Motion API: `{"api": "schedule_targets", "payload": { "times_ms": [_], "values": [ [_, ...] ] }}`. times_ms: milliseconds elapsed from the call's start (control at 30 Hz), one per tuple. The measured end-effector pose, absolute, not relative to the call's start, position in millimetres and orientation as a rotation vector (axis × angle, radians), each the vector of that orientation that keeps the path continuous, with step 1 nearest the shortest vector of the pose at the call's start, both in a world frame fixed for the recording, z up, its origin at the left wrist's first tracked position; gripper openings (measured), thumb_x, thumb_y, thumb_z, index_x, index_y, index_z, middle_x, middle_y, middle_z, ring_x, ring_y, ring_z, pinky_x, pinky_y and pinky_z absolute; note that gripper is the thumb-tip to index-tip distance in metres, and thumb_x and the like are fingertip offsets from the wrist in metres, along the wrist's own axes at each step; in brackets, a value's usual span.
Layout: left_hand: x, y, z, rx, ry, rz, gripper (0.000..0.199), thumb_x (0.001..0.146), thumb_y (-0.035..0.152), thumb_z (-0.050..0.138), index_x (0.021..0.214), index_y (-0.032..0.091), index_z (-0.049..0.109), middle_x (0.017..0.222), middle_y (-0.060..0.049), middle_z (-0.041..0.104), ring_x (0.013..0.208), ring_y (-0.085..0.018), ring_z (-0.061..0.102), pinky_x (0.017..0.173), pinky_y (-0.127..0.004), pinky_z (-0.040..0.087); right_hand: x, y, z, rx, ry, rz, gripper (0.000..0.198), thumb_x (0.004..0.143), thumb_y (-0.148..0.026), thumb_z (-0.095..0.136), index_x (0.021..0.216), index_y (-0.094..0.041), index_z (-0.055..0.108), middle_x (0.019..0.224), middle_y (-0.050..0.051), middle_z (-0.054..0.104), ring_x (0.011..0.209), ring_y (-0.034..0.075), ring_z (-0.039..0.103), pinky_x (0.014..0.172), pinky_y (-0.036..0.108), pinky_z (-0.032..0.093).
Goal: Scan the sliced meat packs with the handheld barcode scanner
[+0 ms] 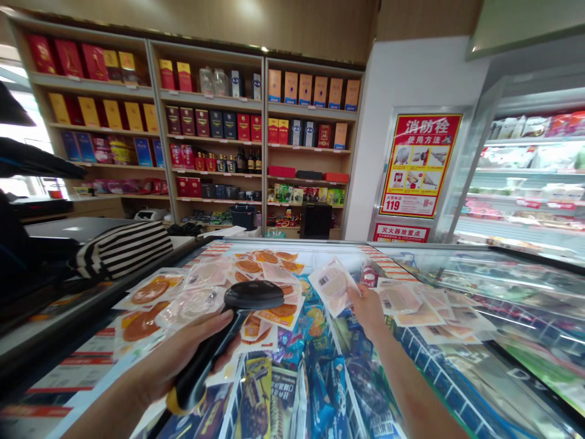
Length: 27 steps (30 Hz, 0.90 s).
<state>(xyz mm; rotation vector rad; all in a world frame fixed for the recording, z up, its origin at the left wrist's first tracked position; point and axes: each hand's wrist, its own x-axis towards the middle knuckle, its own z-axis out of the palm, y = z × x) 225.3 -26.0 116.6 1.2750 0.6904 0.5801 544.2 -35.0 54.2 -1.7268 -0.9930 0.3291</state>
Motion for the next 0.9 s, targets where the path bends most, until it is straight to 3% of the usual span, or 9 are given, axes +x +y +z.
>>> {"api": "schedule_targets", "payload": {
  "times_ms": [233, 700, 900],
  "values": [
    [227, -32, 116, 1.276, 0.645, 0.564, 0.027, 0.072, 0.041, 0.043, 0.075, 0.015, 0.049, 0.057, 0.000, 0.051, 0.043, -0.006, 0.043, 0.042, -0.019, 0.028, 556, -31, 44, -1.773, -1.000, 0.252, 0.040, 0.065, -0.039, 0.041, 0.092, -0.013, 0.055, 0.057, 0.003, 0.060, 0.048, 0.015, 0.052, 0.043, 0.024, 0.039],
    [234, -37, 117, 1.206, 0.615, 0.571, 0.028, 0.071, 0.040, 0.046, 0.066, 0.013, 0.051, 0.055, -0.001, 0.050, 0.044, -0.006, 0.043, 0.042, -0.018, 0.030, 559, -30, 42, -1.888, -1.114, 0.051, 0.037, 0.066, -0.039, 0.037, 0.087, -0.016, 0.057, 0.063, 0.004, 0.062, 0.060, 0.018, 0.056, 0.052, 0.026, 0.040],
    [230, -29, 115, 1.247, 0.696, 0.628, 0.030, 0.070, 0.043, 0.046, 0.067, 0.014, 0.049, 0.055, 0.000, 0.051, 0.041, -0.006, 0.041, 0.040, -0.018, 0.029, 584, -39, 52, -2.121, -1.039, -0.175, 0.040, 0.067, -0.035, 0.034, 0.089, -0.012, 0.058, 0.070, 0.010, 0.062, 0.067, 0.021, 0.056, 0.057, 0.028, 0.039]
  ]
}}
